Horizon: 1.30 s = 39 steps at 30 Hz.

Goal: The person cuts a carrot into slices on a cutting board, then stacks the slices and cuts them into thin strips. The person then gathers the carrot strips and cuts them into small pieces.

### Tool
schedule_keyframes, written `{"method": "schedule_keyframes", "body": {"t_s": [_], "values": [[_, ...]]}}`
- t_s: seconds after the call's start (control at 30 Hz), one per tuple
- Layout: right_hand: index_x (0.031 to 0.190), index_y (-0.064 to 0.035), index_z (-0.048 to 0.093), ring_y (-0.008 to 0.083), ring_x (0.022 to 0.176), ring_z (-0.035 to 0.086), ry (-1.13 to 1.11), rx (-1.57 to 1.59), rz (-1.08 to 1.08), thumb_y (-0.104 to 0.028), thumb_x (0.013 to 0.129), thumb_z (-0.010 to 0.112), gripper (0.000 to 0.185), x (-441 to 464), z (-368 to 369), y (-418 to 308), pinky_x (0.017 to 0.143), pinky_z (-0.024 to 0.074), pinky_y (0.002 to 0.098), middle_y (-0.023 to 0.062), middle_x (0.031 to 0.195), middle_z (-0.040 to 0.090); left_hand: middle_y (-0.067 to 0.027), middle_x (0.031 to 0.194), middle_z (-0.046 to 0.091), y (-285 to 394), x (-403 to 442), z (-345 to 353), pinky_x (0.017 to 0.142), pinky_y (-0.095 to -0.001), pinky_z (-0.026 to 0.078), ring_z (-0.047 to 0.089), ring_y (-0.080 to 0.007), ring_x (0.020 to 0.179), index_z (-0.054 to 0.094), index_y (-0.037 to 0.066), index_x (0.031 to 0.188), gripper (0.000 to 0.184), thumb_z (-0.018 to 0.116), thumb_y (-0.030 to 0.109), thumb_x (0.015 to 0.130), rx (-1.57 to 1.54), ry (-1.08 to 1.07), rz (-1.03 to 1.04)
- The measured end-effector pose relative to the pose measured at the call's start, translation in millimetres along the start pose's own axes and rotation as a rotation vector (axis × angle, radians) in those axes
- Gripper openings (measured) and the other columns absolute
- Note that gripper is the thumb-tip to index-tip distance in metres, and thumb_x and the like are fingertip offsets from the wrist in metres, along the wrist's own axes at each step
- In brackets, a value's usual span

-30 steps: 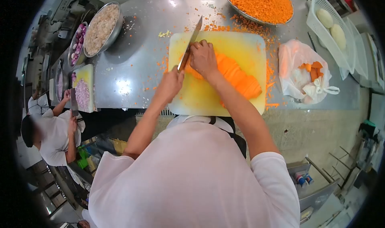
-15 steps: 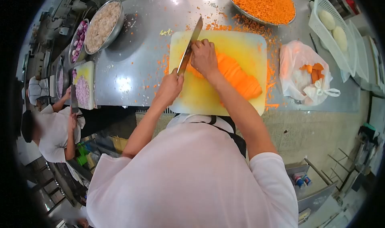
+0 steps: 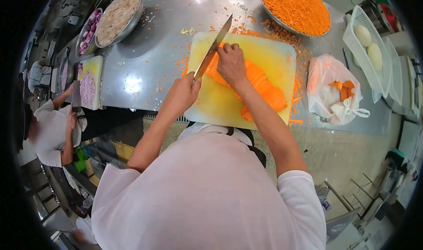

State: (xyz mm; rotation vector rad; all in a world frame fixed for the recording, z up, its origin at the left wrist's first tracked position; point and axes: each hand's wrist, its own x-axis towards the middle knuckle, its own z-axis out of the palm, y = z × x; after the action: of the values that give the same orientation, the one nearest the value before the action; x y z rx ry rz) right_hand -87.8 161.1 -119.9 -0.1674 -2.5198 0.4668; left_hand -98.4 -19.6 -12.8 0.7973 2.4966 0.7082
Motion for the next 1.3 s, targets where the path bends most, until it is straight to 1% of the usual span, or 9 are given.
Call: {"method": "schedule_keyframes", "body": {"t_s": [0.07, 0.17, 0.37, 0.57, 0.67, 0.87, 0.97, 1.17, 1.3], "values": [[0.094, -0.0059, 0.064, 0.0306, 0.089, 0.053, -0.011, -0.019, -0.002, -0.008, 0.075, 0.058, 0.02, -0.7, 1.1, -1.7, 0.076, 0.0461, 0.0418, 0.0104, 0.091, 0.059, -0.0299, 0.069, 0.06, -12.6, 12.5, 26.1, 0.065, -0.0527, 0.048, 0.06, -0.0478, 0.07, 0.055, -0.007, 0.096, 0.032, 0.049, 0.024, 0.095, 0.027, 0.046, -0.045], [0.096, -0.005, 0.063, 0.0306, 0.09, 0.053, -0.043, -0.022, -0.012, -0.008, 0.075, 0.058, 0.022, -0.8, 0.3, 1.3, 0.076, 0.0459, 0.0413, 0.0103, 0.092, 0.059, -0.0299, 0.069, 0.06, -9.4, 35.5, 29.8, 0.063, -0.0526, 0.048, 0.061, -0.0474, 0.069, 0.056, -0.007, 0.097, 0.032, 0.049, 0.024, 0.095, -0.001, 0.097, 0.056], [0.092, -0.0037, 0.062, 0.031, 0.088, 0.053, 0.015, -0.008, -0.005, -0.007, 0.074, 0.059, 0.019, -2.6, 1.5, 0.2, 0.076, 0.045, 0.0402, 0.0115, 0.09, 0.059, -0.0294, 0.068, 0.06, -17.1, 19.0, 33.3, 0.061, -0.0521, 0.047, 0.061, -0.0461, 0.067, 0.055, -0.006, 0.097, 0.03, 0.05, 0.023, 0.095, 0.034, -0.003, -0.046], [0.085, -0.0031, 0.059, 0.0294, 0.086, 0.053, 0.042, 0.002, -0.019, -0.007, 0.075, 0.059, 0.011, -2.1, 5.5, 3.6, 0.073, 0.0443, 0.04, 0.0114, 0.088, 0.059, -0.0292, 0.065, 0.059, 12.7, 5.5, -6.4, 0.059, -0.0519, 0.047, 0.061, -0.0455, 0.063, 0.054, -0.006, 0.095, 0.03, 0.05, 0.024, 0.095, 0.025, -0.002, 0.014], [0.084, -0.003, 0.059, 0.0289, 0.086, 0.053, 0.044, 0.009, -0.003, -0.007, 0.075, 0.06, 0.01, -2.9, 2.4, 1.7, 0.073, 0.0444, 0.0394, 0.0117, 0.087, 0.058, -0.028, 0.064, 0.058, -23.9, 25.1, 43.5, 0.058, -0.0508, 0.047, 0.061, -0.0436, 0.061, 0.053, -0.006, 0.094, 0.03, 0.05, 0.024, 0.096, 0.073, 0.06, 0.042], [0.087, -0.002, 0.06, 0.0298, 0.086, 0.054, 0.066, 0.005, 0.002, -0.006, 0.076, 0.059, 0.012, -3.1, 3.9, 0.9, 0.072, 0.0452, 0.0401, 0.012, 0.086, 0.059, -0.0243, 0.059, 0.058, 5.2, 3.5, -2.9, 0.051, -0.0475, 0.047, 0.059, -0.0382, 0.049, 0.052, -0.007, 0.092, 0.029, 0.049, 0.022, 0.096, 0.039, -0.014, 0.018], [0.086, -0.0017, 0.06, 0.0307, 0.086, 0.054, 0.066, 0.041, 0.018, -0.005, 0.075, 0.059, 0.011, -3.2, 2.9, 0.1, 0.072, 0.0454, 0.0408, 0.0118, 0.086, 0.059, -0.0241, 0.06, 0.059, -25.1, 24.5, 42.1, 0.053, -0.0478, 0.048, 0.06, -0.0381, 0.051, 0.053, -0.008, 0.091, 0.031, 0.049, 0.022, 0.096, 0.01, 0.03, 0.043], [0.084, -0.004, 0.061, 0.0314, 0.087, 0.053, 0.107, 0.166, 0.031, -0.005, 0.074, 0.06, 0.009, -2.6, 5.8, 8.0, 0.073, 0.0447, 0.0421, 0.0123, 0.087, 0.058, -0.0252, 0.062, 0.059, -23.1, 34.7, 36.9, 0.056, -0.0493, 0.048, 0.062, -0.0397, 0.056, 0.054, -0.009, 0.09, 0.032, 0.049, 0.022, 0.095, 0.025, 0.066, 0.074], [0.087, -0.0052, 0.062, 0.0308, 0.087, 0.052, 0.095, 0.035, 0.061, -0.006, 0.075, 0.059, 0.013, -11.4, -11.4, -1.7, 0.074, 0.0425, 0.0426, 0.0118, 0.088, 0.057, -0.0268, 0.064, 0.06, -22.7, 30.3, 37.7, 0.057, -0.05, 0.048, 0.061, -0.042, 0.059, 0.055, -0.009, 0.092, 0.03, 0.05, 0.021, 0.095, 0.038, 0.077, 0.099]]}}
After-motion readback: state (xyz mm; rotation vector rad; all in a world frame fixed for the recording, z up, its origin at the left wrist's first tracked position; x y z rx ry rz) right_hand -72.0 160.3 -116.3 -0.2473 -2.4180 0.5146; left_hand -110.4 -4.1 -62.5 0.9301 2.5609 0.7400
